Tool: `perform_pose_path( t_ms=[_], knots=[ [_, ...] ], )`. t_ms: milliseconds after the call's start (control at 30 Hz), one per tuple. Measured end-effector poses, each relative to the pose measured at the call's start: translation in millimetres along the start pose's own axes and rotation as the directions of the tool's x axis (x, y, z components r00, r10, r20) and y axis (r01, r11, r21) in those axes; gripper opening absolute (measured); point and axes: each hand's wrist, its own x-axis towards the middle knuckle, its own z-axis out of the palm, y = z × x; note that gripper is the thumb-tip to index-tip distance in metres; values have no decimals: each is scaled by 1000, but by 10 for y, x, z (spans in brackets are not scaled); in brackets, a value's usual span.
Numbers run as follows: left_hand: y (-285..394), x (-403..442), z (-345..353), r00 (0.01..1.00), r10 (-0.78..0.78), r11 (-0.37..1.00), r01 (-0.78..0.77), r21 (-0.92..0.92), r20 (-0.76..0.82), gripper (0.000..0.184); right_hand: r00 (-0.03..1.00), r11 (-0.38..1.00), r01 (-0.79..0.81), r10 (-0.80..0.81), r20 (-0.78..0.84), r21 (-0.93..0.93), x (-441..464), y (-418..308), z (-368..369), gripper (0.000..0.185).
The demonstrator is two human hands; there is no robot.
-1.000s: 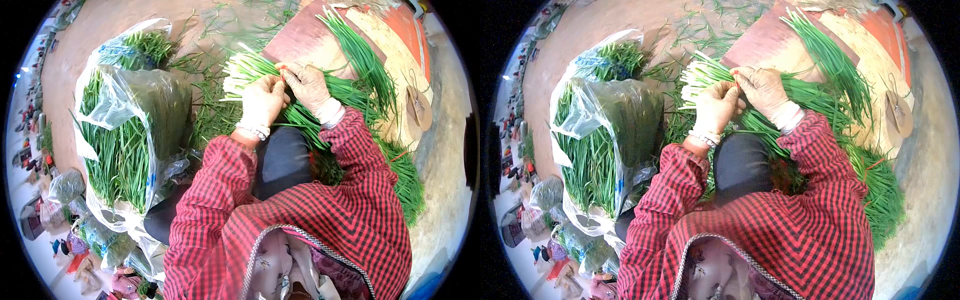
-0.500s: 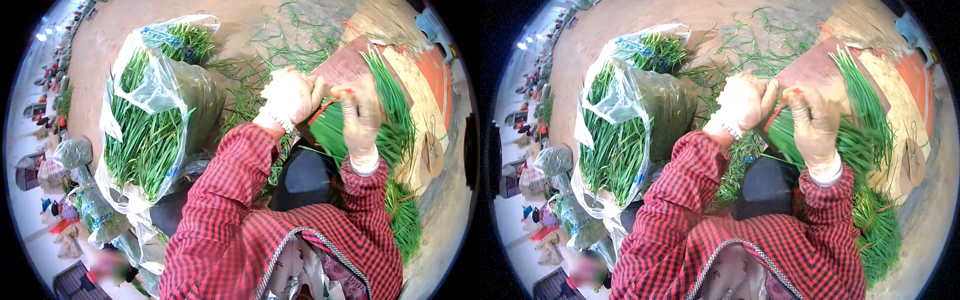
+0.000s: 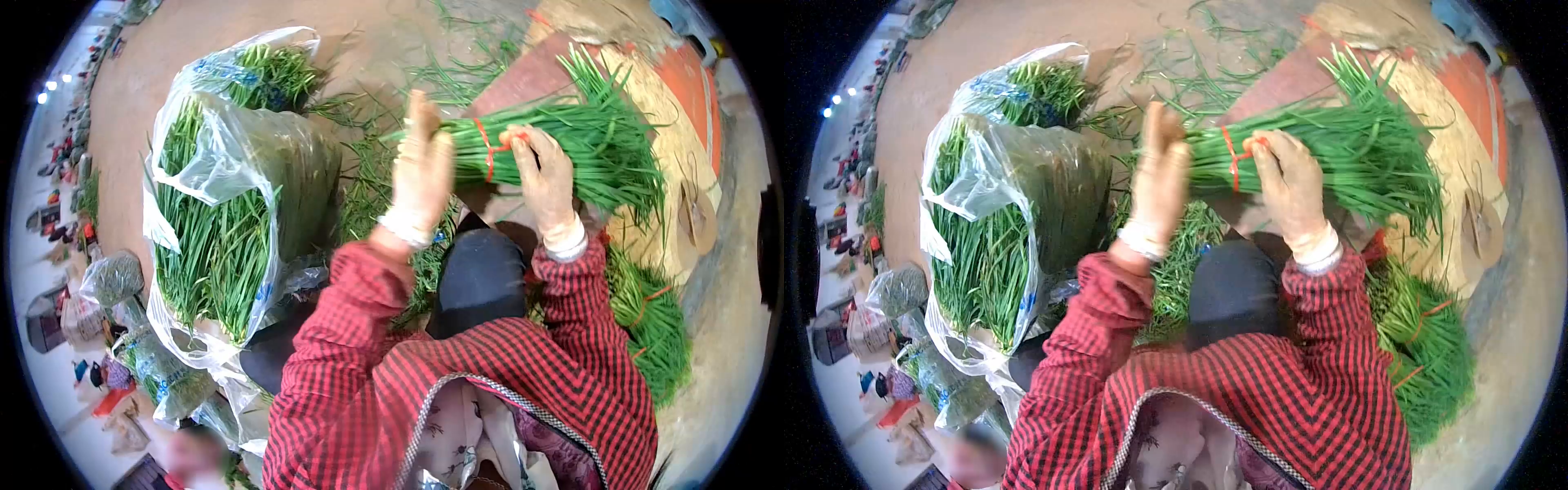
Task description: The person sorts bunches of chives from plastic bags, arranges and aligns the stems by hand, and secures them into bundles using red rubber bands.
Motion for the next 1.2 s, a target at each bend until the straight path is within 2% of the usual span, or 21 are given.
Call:
perform_pose_path(
  t_ms=[33,100,233,267,300,333,367,433,467,500,567,600,667,700,733,867,933,967,1033,1167,1200],
  knots=[
    [-16,75,-96,990,-131,939,109,-327,-47,57,1000,997,-7,7,2,75,30,86,20,11],
    [-21,194,-354,984,-166,882,119,-457,-66,48,1000,997,-11,12,-9,81,37,146,35,11],
    [178,216,-400,996,-79,956,67,-285,-31,39,997,986,-73,74,0,150,9,160,55,11],
    [299,273,-447,988,41,989,-62,138,148,41,998,990,-56,57,2,131,-4,133,46,11],
    [393,311,-464,933,74,826,-256,502,353,44,999,993,-40,40,6,112,-22,118,32,12],
    [428,370,-438,916,1,764,-260,590,402,64,1000,992,-27,29,-9,124,-42,139,34,12],
    [403,388,-395,913,4,765,-266,587,409,64,999,992,-29,31,-16,121,-46,124,22,12],
    [305,383,-185,793,124,504,-568,650,596,92,997,999,30,-27,76,-32,-65,52,-39,11],
    [275,349,-58,775,-5,439,-566,698,632,114,990,991,112,-105,92,-79,-101,-13,-56,11],
    [136,326,44,756,2,341,-615,710,654,114,963,953,268,-261,63,-143,-102,-127,-51,11],
    [49,366,236,731,-313,351,-504,789,606,111,931,921,356,-335,144,-160,-63,-306,-51,11],
    [-176,334,275,768,-172,325,-547,771,617,110,946,927,320,-299,128,-195,-14,-285,5,10],
    [59,326,323,764,-267,321,-505,801,588,109,899,839,429,-431,72,-335,233,163,171,11],
    [161,299,319,758,-365,302,-452,839,540,108,997,988,81,-81,5,-135,411,471,289,13],
    [163,285,343,789,-308,287,-456,842,532,104,960,957,-278,278,10,86,555,624,350,16],
    [62,323,242,805,-253,402,-417,815,536,103,936,867,-183,298,-187,463,648,506,236,22],
    [87,312,218,822,-230,416,-400,816,520,104,900,422,-178,436,-27,889,437,101,-116,26],
    [88,274,207,831,-218,433,-387,814,512,104,944,309,-260,282,173,915,220,171,-323,29],
    [33,207,202,849,-160,437,-396,807,503,106,938,554,-346,231,259,757,-152,14,-501,27],
    [-9,-14,263,879,-71,338,-424,841,472,103,932,906,-311,349,-92,288,-168,-34,-635,15],
    [-39,-60,277,894,-13,338,-418,843,448,102,980,991,-135,131,-150,-12,-81,60,-661,23]
  ],
)
